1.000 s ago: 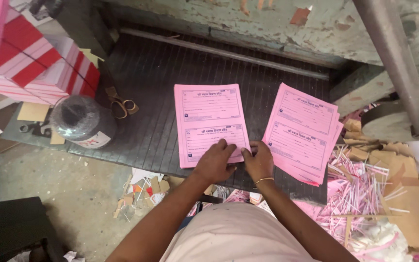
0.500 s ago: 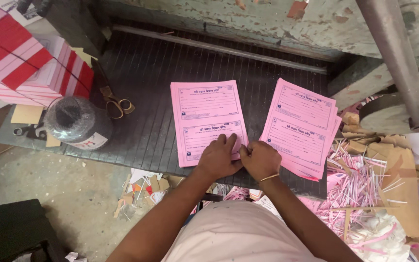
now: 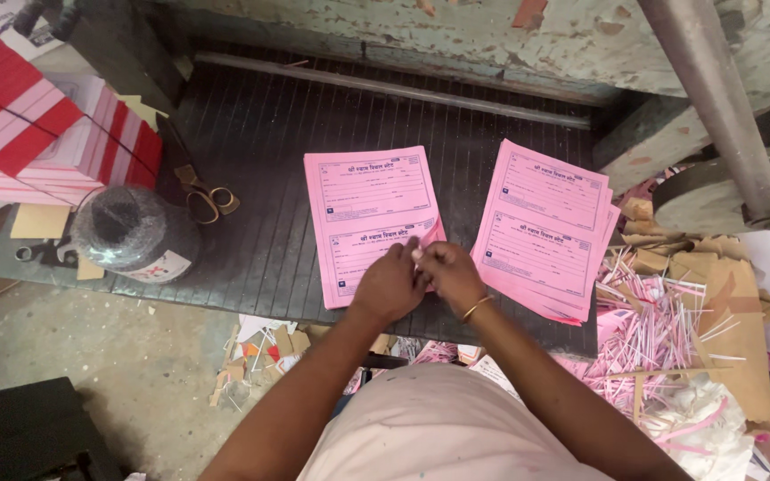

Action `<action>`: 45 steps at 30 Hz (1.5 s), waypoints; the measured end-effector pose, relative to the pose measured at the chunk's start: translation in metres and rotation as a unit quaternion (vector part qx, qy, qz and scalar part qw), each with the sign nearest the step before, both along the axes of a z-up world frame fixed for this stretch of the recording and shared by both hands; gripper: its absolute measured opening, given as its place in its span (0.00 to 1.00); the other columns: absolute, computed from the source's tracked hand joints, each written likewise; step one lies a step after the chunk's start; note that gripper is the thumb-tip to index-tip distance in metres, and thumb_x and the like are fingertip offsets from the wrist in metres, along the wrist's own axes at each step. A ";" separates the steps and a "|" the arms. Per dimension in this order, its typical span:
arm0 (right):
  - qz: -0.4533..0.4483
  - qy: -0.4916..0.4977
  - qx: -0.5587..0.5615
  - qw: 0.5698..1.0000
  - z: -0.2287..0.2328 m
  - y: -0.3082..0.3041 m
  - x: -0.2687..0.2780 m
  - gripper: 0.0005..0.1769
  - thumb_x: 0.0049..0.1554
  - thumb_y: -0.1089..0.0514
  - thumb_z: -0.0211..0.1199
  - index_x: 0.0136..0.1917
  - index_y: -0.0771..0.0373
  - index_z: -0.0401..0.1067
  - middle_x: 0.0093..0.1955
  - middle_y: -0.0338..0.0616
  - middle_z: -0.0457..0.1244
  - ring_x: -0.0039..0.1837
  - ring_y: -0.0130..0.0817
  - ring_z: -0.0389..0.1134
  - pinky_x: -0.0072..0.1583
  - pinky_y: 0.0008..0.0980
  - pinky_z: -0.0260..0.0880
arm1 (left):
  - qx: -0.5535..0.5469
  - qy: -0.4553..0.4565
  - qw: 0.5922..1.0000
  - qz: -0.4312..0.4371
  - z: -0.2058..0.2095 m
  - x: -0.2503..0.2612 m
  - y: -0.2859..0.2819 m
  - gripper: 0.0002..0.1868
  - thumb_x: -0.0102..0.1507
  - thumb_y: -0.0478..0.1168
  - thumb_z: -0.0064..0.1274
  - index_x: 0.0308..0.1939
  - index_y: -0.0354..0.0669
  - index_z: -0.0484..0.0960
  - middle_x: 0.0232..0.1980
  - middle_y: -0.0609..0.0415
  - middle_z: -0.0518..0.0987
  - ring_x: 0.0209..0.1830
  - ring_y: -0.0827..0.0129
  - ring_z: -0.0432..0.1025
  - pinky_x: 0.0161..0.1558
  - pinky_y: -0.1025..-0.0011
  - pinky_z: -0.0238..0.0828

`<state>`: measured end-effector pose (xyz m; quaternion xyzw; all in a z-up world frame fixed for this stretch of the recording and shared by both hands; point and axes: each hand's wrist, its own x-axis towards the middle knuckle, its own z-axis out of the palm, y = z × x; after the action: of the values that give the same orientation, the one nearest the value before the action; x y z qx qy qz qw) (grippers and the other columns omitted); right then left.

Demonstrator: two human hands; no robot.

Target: The person repeatedly picks up stacks of pink printed paper sheets, aligns them, and places them on a dark work surface. The person occasionally moves the stacks to a nearby shelf and returns to continue stacking more sheets.

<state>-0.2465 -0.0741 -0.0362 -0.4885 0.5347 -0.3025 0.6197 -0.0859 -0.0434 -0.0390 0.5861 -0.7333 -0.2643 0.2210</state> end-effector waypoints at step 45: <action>0.017 0.091 -0.039 0.995 0.014 -0.005 0.014 0.15 0.57 0.54 0.68 0.38 0.67 0.70 0.30 0.41 0.64 0.30 0.24 0.62 0.30 0.27 0.63 | -0.056 0.073 0.996 0.010 -0.004 0.012 0.012 0.29 0.63 0.37 0.51 0.68 0.29 0.65 0.52 0.34 0.74 0.49 0.42 0.73 0.51 0.53 0.71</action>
<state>-0.2325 -0.0793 -0.0221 -0.5471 0.5682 -0.2665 0.5539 -0.0744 -0.0310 -0.0426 0.5589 -0.7232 -0.2625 0.3093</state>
